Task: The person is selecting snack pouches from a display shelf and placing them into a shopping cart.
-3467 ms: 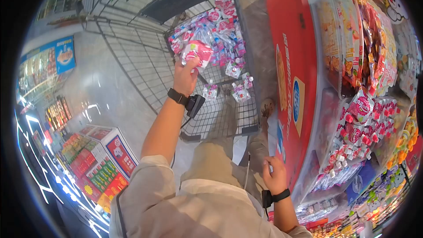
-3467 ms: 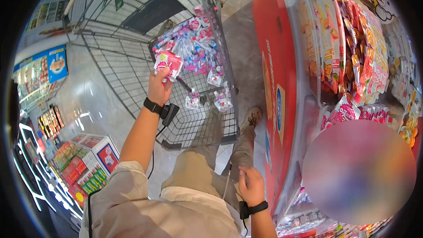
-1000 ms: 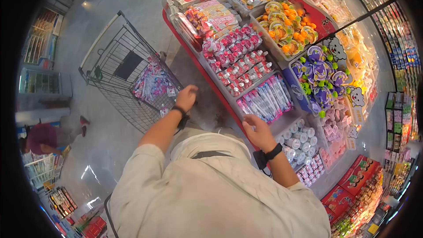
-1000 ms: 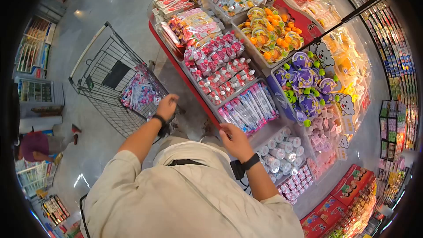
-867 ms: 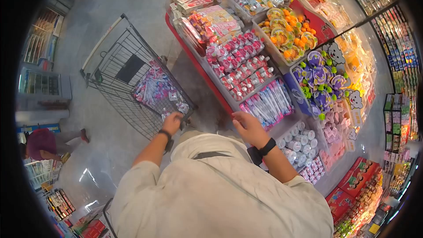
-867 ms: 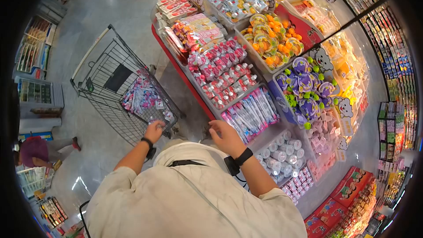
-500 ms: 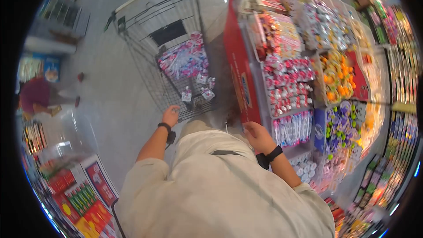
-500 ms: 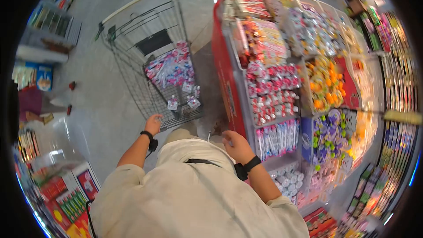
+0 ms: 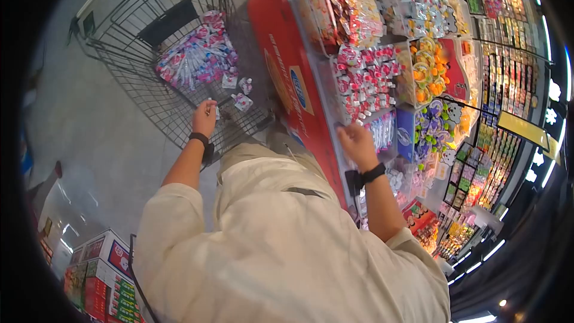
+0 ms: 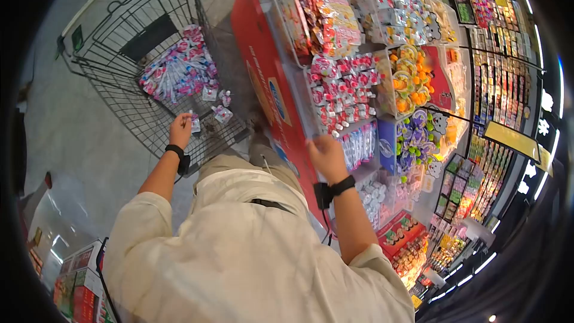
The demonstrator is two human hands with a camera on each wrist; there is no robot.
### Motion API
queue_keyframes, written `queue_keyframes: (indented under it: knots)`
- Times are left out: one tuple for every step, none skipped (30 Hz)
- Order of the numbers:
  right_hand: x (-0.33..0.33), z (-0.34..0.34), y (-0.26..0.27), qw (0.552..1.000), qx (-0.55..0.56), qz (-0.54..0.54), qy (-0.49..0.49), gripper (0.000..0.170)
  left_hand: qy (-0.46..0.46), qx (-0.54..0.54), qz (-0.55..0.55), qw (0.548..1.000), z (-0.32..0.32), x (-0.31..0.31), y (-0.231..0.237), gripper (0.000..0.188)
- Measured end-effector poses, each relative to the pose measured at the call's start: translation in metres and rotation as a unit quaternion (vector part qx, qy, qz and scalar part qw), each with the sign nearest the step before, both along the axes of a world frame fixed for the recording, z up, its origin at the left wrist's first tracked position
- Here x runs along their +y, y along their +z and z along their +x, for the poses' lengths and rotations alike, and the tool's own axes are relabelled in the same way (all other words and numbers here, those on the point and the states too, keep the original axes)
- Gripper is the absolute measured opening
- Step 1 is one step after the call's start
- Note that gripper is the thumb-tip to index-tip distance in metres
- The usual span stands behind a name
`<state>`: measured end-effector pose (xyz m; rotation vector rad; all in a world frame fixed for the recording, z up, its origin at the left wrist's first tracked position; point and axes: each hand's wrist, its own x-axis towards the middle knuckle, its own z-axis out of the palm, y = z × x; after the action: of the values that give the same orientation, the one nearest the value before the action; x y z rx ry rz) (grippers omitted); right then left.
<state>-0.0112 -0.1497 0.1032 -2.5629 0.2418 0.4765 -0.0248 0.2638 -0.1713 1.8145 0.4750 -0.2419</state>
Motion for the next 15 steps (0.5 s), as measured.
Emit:
queue_keyframes:
  knots:
    - [-0.014,0.016,-0.009,0.999,-0.032,0.025,-0.014,0.025,-0.002,0.000,-0.003,1.000,0.005,-0.010,0.006,0.013]
    - [-0.026,0.036,-0.018,0.996,-0.064,0.053,-0.027,0.027,0.010,0.011,-0.019,1.000,0.011,-0.018,0.015,0.013]
    - [-0.034,0.062,-0.024,0.994,-0.102,0.050,-0.006,0.028,0.023,0.021,-0.034,0.999,0.013,-0.025,0.021,0.013]
    - [-0.042,0.089,-0.030,0.989,-0.139,0.048,0.016,0.030,0.023,0.021,-0.031,0.999,0.010,-0.033,0.019,0.013]
    - [-0.047,0.118,-0.030,0.983,-0.171,0.001,0.062,0.032,0.048,0.019,-0.049,0.997,0.004,-0.041,0.015,0.011]
    - [-0.053,0.145,-0.034,0.973,-0.204,-0.042,0.105,0.034,0.072,0.016,-0.063,0.995,-0.002,-0.045,0.016,0.010]
    - [-0.062,0.169,-0.051,0.969,-0.216,-0.092,0.082,0.037,0.073,0.017,-0.051,0.996,-0.010,-0.047,0.025,0.010]
    - [-0.069,0.195,-0.067,0.962,-0.191,-0.170,0.094,0.043,0.072,0.016,-0.008,0.997,-0.022,-0.052,0.036,0.009]
    - [-0.067,0.213,-0.069,0.966,-0.143,-0.199,0.084,0.050,0.070,0.014,0.037,0.997,-0.032,-0.053,0.048,0.009]
    - [-0.063,0.228,-0.069,0.962,-0.084,-0.241,0.092,0.058,0.087,-0.008,0.050,0.995,-0.045,-0.055,0.051,0.009]
    - [-0.059,0.235,-0.064,0.969,-0.052,-0.228,0.079,0.061,0.086,-0.008,0.068,0.994,-0.056,-0.056,0.061,0.009]
    - [-0.063,0.242,-0.072,0.973,-0.039,-0.213,0.084,0.063,0.094,0.001,0.086,0.992,-0.067,-0.059,0.072,0.010]
    - [-0.067,0.245,-0.080,0.976,-0.024,-0.199,0.089,0.064,0.101,0.013,0.102,0.990,-0.079,-0.064,0.083,0.011]
    - [-0.069,0.241,-0.087,0.979,-0.022,-0.185,0.088,0.064,0.100,0.014,0.116,0.988,-0.088,-0.067,0.087,0.011]
    - [-0.070,0.237,-0.092,0.976,-0.058,-0.182,0.101,0.060,0.138,0.031,0.077,0.987,-0.096,-0.071,0.089,0.012]
